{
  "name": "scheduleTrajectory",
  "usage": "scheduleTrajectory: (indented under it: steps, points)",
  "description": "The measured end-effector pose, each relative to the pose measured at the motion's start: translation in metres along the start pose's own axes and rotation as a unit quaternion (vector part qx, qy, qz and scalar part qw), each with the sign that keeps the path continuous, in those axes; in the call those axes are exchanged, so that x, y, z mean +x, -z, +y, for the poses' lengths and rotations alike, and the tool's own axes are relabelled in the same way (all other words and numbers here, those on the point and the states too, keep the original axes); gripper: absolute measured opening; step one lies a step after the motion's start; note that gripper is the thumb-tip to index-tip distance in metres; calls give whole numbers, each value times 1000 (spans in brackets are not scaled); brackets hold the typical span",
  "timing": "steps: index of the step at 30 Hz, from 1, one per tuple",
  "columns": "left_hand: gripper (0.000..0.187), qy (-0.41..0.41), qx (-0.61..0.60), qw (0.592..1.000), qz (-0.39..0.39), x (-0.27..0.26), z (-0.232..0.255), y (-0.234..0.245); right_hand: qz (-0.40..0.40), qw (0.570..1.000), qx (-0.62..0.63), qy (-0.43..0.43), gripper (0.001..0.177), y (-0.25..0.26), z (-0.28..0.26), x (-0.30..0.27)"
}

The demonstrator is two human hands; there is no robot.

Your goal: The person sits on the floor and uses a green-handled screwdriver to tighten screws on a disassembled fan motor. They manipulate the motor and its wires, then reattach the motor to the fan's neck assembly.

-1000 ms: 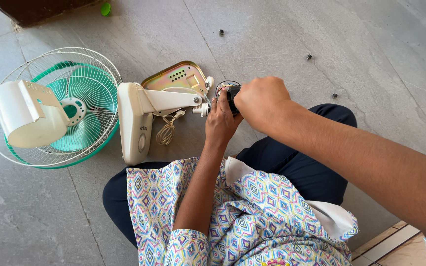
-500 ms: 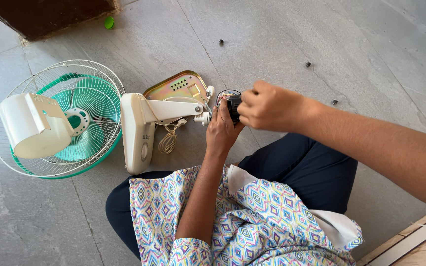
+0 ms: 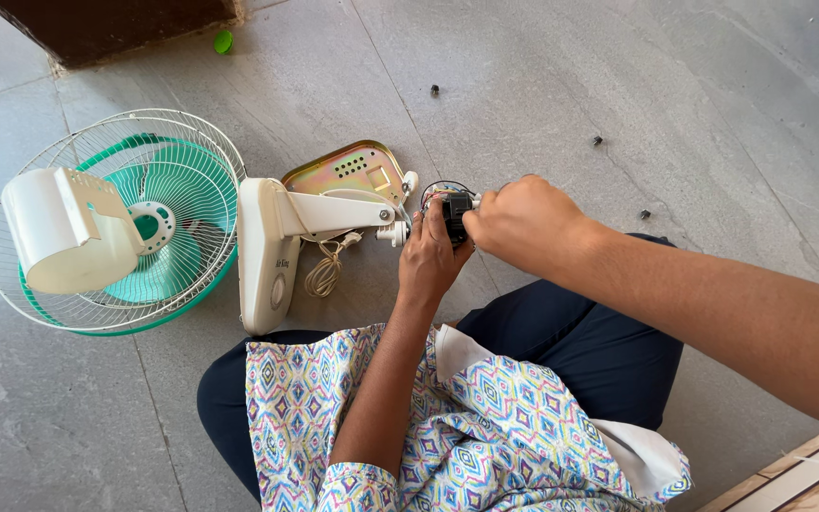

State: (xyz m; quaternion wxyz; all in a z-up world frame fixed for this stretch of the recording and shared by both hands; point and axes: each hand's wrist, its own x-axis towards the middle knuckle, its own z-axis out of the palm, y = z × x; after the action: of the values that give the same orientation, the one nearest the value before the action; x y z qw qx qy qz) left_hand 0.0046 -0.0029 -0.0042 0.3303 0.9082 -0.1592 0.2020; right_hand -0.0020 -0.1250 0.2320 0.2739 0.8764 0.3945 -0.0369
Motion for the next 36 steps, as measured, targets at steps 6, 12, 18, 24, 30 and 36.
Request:
scheduleTrajectory:
  steps: [6, 12, 18, 24, 30, 36]
  points:
    - [81, -24, 8, 1000, 15, -5, -2, -1, -181, 978, 92, -50, 15, 21, 7, 23]
    - [80, -9, -6, 1000, -2, -5, 1, 3, -299, 940, 127, -109, 24, 28, 13, 41]
    - [80, -19, -14, 1000, 11, -3, 3, 9, -110, 993, 40, -4, 28, 7, 16, 25]
    - [77, -8, 0, 1000, -6, -3, 4, 7, 169, 963, -120, 170, 18, 7, 17, -2]
    - [76, -5, -8, 1000, -8, -3, 5, 10, 187, 957, -120, 185, 17, 10, 26, -7]
    - [80, -7, -21, 1000, -11, -6, 4, 9, 95, 976, -83, 177, 9, 5, 22, 2]
